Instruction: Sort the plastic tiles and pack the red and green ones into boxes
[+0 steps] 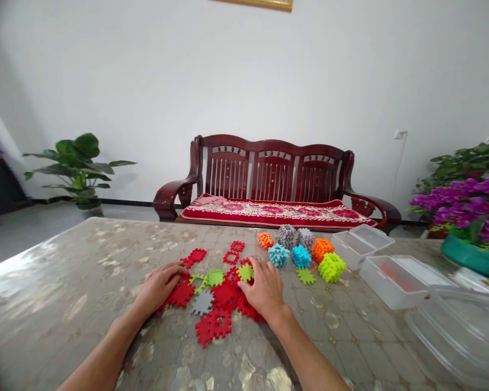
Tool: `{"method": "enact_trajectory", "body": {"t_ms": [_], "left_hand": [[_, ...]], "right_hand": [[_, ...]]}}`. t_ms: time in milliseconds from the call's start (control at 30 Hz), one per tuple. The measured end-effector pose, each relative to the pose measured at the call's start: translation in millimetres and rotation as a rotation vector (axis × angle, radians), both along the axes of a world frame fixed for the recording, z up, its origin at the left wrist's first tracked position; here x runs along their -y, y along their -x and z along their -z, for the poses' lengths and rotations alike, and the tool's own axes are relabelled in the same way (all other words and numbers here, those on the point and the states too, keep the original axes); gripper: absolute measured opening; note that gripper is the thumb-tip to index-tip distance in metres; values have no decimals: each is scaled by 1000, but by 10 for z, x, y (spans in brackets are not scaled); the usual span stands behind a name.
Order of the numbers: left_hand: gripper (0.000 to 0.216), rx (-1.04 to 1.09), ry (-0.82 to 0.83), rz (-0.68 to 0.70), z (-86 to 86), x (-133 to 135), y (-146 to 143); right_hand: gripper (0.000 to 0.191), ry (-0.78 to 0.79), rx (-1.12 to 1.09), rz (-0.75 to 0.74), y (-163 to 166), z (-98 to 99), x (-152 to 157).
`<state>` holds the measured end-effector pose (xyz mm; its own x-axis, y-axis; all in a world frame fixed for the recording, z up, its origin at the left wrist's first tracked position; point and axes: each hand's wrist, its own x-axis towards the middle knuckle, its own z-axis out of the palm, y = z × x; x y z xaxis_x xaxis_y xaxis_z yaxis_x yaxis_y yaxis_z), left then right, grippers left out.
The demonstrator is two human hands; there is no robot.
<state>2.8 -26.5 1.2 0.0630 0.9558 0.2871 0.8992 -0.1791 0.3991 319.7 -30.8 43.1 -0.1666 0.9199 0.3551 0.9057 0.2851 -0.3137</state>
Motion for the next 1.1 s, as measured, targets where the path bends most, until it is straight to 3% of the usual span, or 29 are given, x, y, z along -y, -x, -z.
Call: {"method": "enact_trajectory", "body": {"t_ms": [133, 267, 367, 500, 600, 733, 1100], "left_hand": [[35, -5, -5, 0, -10, 4, -2], [37, -28, -1, -1, -28, 5, -3], [38, -46, 7, -4, -13, -11, 15], [37, -56, 0, -5, 14, -32, 37], [37, -48, -7, 2, 14, -34, 37], [37, -46, -9, 13, 3, -29, 33], [40, -63, 16, 17, -12, -28, 40]], "right_hand": [[58, -5, 18, 12, 65, 50, -13], [59, -39, -103, 0, 23, 56, -24], [60, -110, -241, 42, -168, 71, -44], [60, -137, -335, 205, -629, 200, -45], [59, -106, -298, 328, -972, 292, -21], [58, -84, -157, 465, -1236, 271, -40], [57, -9, 17, 525, -1368, 383, -176]]}}
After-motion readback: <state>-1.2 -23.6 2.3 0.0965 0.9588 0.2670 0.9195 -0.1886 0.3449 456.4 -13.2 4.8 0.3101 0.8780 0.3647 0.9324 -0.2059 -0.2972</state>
